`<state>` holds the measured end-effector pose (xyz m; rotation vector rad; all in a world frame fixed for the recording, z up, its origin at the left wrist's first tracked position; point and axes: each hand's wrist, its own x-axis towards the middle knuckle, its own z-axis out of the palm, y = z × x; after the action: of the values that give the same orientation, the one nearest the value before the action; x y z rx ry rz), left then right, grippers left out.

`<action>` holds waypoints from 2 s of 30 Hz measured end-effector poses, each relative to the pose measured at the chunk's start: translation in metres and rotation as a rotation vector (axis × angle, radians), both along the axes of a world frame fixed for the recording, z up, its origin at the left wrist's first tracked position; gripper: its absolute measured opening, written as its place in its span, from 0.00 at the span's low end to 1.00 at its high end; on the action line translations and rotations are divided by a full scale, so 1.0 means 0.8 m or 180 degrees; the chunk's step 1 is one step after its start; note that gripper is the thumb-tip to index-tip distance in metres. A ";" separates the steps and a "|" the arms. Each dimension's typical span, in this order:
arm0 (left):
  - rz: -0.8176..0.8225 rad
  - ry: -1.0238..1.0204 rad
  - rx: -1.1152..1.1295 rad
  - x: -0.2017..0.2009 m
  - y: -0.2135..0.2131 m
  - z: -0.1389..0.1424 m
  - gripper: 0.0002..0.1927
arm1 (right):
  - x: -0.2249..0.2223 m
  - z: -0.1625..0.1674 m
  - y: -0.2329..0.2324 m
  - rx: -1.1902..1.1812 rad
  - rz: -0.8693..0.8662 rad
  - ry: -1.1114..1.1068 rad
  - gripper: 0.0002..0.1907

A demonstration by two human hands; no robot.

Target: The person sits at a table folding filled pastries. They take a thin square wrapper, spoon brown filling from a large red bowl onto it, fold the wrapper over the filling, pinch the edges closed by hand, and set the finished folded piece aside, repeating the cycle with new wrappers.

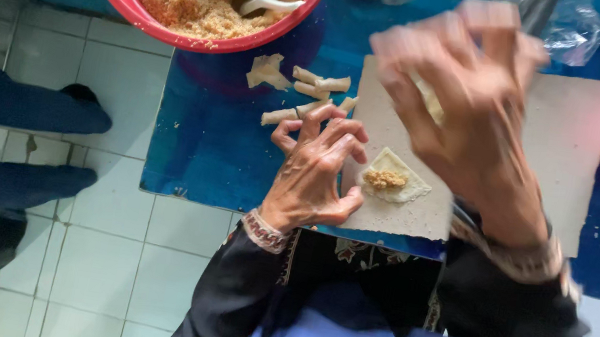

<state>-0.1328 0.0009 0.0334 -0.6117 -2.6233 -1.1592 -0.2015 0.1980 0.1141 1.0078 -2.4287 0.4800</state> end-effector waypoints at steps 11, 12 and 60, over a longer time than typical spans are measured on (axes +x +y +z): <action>0.0983 0.0437 -0.0681 0.068 0.031 -0.010 0.11 | 0.144 -0.107 0.056 -0.0193 -0.1609 -0.0807 0.08; 0.1036 0.0425 -0.0657 0.068 0.034 -0.010 0.09 | 0.144 -0.108 0.056 -0.0231 -0.1616 -0.0825 0.07; 0.0488 0.0368 -0.0302 0.052 0.044 -0.018 0.15 | 0.139 -0.088 0.035 -0.0132 -0.1317 -0.0818 0.07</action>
<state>-0.0915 0.0365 0.0193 -0.4698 -2.5866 -0.9314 -0.0904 0.2259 0.0433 0.4233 -2.7446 0.5346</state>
